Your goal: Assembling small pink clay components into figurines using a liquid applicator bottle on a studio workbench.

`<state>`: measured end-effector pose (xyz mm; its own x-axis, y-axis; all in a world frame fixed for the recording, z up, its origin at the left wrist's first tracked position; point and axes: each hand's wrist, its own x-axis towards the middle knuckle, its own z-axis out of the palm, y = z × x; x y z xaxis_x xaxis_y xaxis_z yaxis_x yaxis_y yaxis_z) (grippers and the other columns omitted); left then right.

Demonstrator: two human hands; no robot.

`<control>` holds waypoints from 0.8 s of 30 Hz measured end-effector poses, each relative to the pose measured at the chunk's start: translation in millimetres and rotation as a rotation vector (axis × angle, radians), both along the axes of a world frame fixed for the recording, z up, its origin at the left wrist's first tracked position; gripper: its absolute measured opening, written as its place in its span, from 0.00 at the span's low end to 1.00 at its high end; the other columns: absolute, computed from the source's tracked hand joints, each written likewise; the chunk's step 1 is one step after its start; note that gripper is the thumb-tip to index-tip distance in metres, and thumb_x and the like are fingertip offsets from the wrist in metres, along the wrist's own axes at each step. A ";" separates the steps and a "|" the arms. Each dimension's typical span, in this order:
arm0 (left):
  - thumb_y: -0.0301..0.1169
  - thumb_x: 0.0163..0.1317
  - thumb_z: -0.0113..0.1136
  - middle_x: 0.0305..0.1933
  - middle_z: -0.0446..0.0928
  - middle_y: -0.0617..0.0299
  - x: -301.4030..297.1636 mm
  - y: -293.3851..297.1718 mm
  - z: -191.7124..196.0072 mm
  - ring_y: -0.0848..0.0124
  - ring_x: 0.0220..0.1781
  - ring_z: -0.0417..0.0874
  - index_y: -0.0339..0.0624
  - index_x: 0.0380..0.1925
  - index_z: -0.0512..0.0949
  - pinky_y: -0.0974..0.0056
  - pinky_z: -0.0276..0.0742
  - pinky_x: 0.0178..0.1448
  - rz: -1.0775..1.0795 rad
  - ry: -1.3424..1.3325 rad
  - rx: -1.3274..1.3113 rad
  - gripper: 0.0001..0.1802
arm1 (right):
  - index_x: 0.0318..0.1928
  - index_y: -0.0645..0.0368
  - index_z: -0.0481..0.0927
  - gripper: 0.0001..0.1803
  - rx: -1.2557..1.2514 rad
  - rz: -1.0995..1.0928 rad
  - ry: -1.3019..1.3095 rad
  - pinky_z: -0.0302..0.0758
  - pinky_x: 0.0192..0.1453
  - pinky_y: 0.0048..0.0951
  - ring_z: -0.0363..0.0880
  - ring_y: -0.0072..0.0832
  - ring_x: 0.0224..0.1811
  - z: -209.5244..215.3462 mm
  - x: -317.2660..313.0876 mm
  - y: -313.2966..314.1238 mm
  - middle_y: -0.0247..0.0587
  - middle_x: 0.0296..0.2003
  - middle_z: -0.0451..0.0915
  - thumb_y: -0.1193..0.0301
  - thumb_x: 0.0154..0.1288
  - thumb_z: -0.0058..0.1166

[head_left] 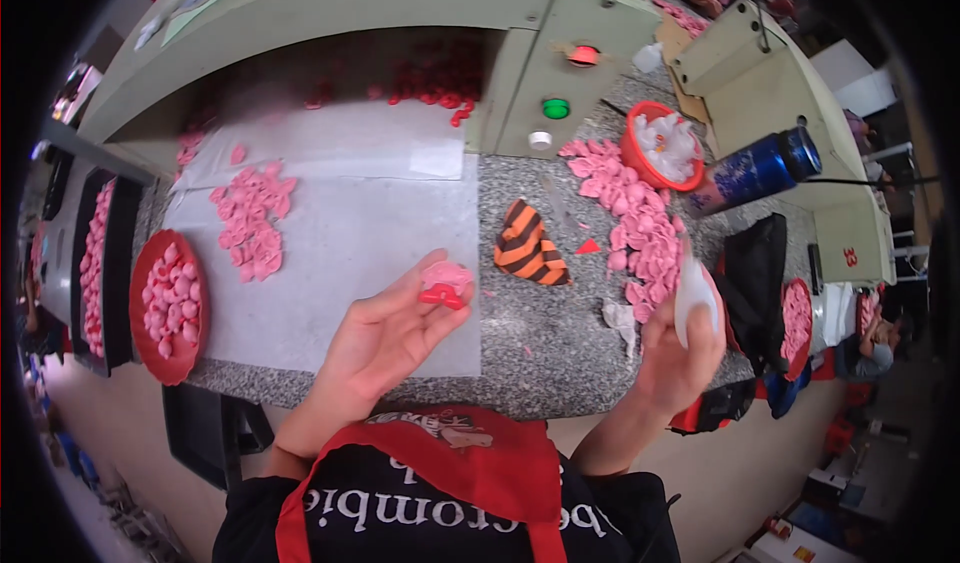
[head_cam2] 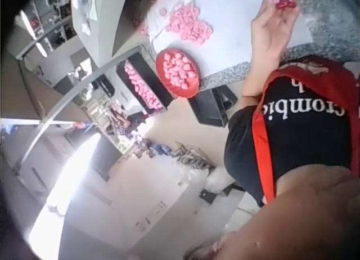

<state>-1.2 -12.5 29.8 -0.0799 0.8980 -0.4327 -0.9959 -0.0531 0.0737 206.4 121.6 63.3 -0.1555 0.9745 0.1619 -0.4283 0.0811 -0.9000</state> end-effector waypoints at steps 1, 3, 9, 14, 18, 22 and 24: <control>0.26 0.60 0.48 0.52 0.64 0.48 -0.1 1.4 -5.7 0.55 0.55 0.67 0.37 0.55 0.59 0.56 0.66 0.61 -0.022 -0.011 0.013 0.22 | 0.48 0.72 0.65 0.22 -0.156 -0.053 -0.089 0.71 0.22 0.18 0.70 0.24 0.17 -9.0 10.4 15.3 0.41 0.21 0.71 0.75 0.52 0.49; 0.25 0.60 0.48 0.50 0.63 0.49 1.8 4.7 -16.6 0.56 0.55 0.66 0.36 0.55 0.59 0.57 0.65 0.61 -0.048 -0.096 -0.071 0.23 | 0.47 0.68 0.66 0.22 -0.303 -0.055 -0.050 0.74 0.23 0.21 0.75 0.27 0.21 -31.5 23.4 40.0 0.40 0.23 0.73 0.77 0.49 0.51; 0.24 0.59 0.48 0.49 0.62 0.47 13.8 10.9 -19.8 0.56 0.55 0.65 0.35 0.54 0.59 0.58 0.64 0.62 -0.125 -0.142 -0.107 0.22 | 0.37 0.63 0.75 0.14 0.053 -0.098 -1.175 0.74 0.28 0.28 0.78 0.27 0.28 -110.3 14.0 90.0 0.41 0.28 0.78 0.73 0.48 0.57; 0.24 0.60 0.48 0.50 0.62 0.47 10.3 6.7 -18.0 0.56 0.55 0.65 0.36 0.54 0.59 0.59 0.65 0.62 -0.065 -0.107 -0.099 0.22 | 0.34 0.62 0.77 0.13 0.415 -0.335 -1.586 0.72 0.28 0.29 0.76 0.25 0.24 -101.5 -5.8 87.7 0.43 0.27 0.79 0.70 0.47 0.60; 0.26 0.60 0.47 0.51 0.62 0.47 6.7 4.7 -22.5 0.57 0.56 0.65 0.36 0.57 0.55 0.58 0.65 0.62 -0.025 -0.020 -0.065 0.25 | 0.33 0.61 0.79 0.12 -0.115 0.191 -0.905 0.72 0.28 0.31 0.76 0.30 0.22 -89.1 -1.2 53.8 0.44 0.23 0.78 0.69 0.48 0.59; 0.27 0.61 0.47 0.51 0.63 0.48 10.5 12.1 -17.9 0.57 0.56 0.66 0.35 0.56 0.55 0.59 0.66 0.61 -0.070 -0.016 -0.041 0.24 | 0.32 0.60 0.80 0.13 -0.396 0.380 -0.828 0.71 0.30 0.32 0.78 0.36 0.25 -103.3 -5.9 0.5 0.45 0.24 0.79 0.65 0.48 0.60; 0.28 0.61 0.47 0.51 0.64 0.48 9.6 10.8 -19.0 0.57 0.56 0.67 0.35 0.56 0.56 0.59 0.66 0.61 -0.075 -0.005 -0.043 0.24 | 0.31 0.61 0.79 0.12 -0.185 0.242 -1.030 0.72 0.31 0.29 0.77 0.29 0.24 -103.9 -1.8 -8.7 0.43 0.25 0.79 0.67 0.48 0.60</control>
